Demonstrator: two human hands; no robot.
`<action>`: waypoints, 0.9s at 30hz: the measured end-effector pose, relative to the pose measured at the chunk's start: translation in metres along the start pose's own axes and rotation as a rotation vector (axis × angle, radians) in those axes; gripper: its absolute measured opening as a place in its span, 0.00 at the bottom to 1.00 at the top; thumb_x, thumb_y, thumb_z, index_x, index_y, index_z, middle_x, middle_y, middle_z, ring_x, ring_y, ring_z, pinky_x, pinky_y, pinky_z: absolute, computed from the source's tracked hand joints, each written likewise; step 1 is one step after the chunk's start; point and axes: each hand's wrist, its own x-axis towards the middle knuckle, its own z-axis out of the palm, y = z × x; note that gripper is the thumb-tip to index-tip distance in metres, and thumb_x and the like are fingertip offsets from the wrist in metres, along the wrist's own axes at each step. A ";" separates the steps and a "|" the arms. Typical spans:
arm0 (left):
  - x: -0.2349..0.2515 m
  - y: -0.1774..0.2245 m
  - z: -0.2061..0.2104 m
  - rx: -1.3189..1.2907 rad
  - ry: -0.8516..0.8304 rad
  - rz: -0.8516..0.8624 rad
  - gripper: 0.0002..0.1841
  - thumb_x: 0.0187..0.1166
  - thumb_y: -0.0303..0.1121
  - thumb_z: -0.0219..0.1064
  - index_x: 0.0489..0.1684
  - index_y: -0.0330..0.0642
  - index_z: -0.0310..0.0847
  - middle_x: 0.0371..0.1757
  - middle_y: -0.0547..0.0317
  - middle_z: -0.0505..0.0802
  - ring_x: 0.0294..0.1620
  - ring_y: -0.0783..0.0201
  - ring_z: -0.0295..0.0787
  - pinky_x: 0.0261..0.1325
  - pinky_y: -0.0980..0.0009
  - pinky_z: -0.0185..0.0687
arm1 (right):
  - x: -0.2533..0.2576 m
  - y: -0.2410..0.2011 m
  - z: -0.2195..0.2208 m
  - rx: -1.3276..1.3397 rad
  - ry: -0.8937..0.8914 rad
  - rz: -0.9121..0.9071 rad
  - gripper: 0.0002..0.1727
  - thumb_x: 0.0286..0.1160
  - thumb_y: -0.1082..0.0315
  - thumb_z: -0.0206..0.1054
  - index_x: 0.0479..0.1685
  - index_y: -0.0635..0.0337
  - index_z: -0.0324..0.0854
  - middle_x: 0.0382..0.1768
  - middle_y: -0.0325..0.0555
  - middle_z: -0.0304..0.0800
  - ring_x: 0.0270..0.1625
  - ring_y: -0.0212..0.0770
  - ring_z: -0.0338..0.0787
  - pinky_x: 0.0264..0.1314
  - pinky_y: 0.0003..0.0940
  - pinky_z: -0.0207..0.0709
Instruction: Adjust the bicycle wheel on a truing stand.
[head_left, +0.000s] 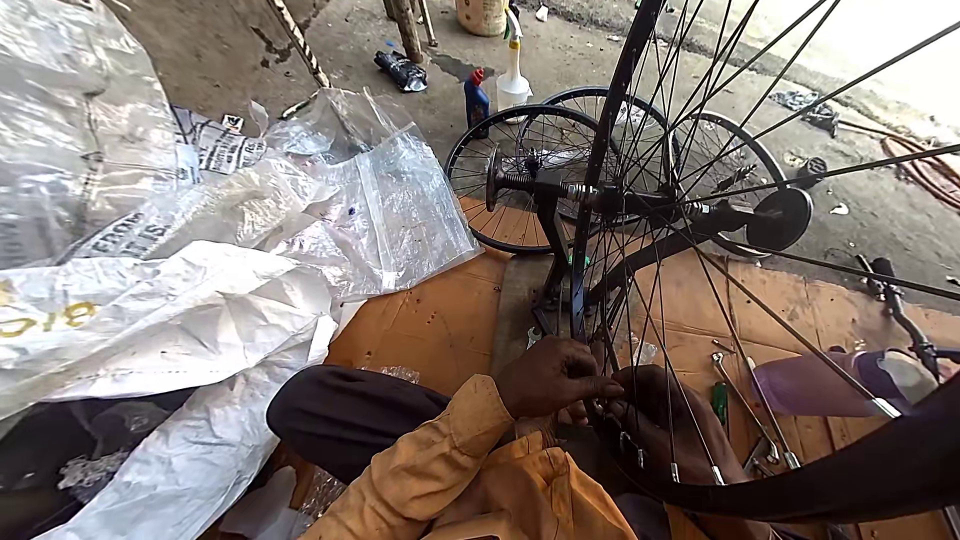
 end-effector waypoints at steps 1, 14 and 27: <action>-0.001 0.001 0.002 0.026 0.038 -0.013 0.19 0.79 0.47 0.74 0.20 0.45 0.86 0.26 0.66 0.85 0.30 0.72 0.80 0.35 0.75 0.77 | 0.001 0.002 0.000 0.007 -0.009 -0.007 0.16 0.69 0.66 0.77 0.56 0.53 0.87 0.44 0.43 0.95 0.44 0.41 0.95 0.49 0.35 0.92; -0.001 -0.008 0.009 -0.072 0.269 -0.130 0.14 0.91 0.38 0.58 0.64 0.44 0.85 0.53 0.61 0.93 0.49 0.68 0.90 0.54 0.66 0.89 | 0.003 -0.017 0.000 0.223 0.105 0.052 0.13 0.67 0.71 0.76 0.50 0.66 0.87 0.37 0.49 0.94 0.36 0.38 0.93 0.40 0.29 0.89; -0.006 -0.006 0.001 0.037 0.151 -0.037 0.15 0.89 0.43 0.62 0.44 0.46 0.92 0.38 0.67 0.91 0.34 0.73 0.84 0.39 0.73 0.82 | 0.009 0.017 0.012 -0.023 0.044 -0.061 0.13 0.67 0.70 0.76 0.51 0.56 0.87 0.37 0.40 0.94 0.36 0.36 0.93 0.39 0.31 0.90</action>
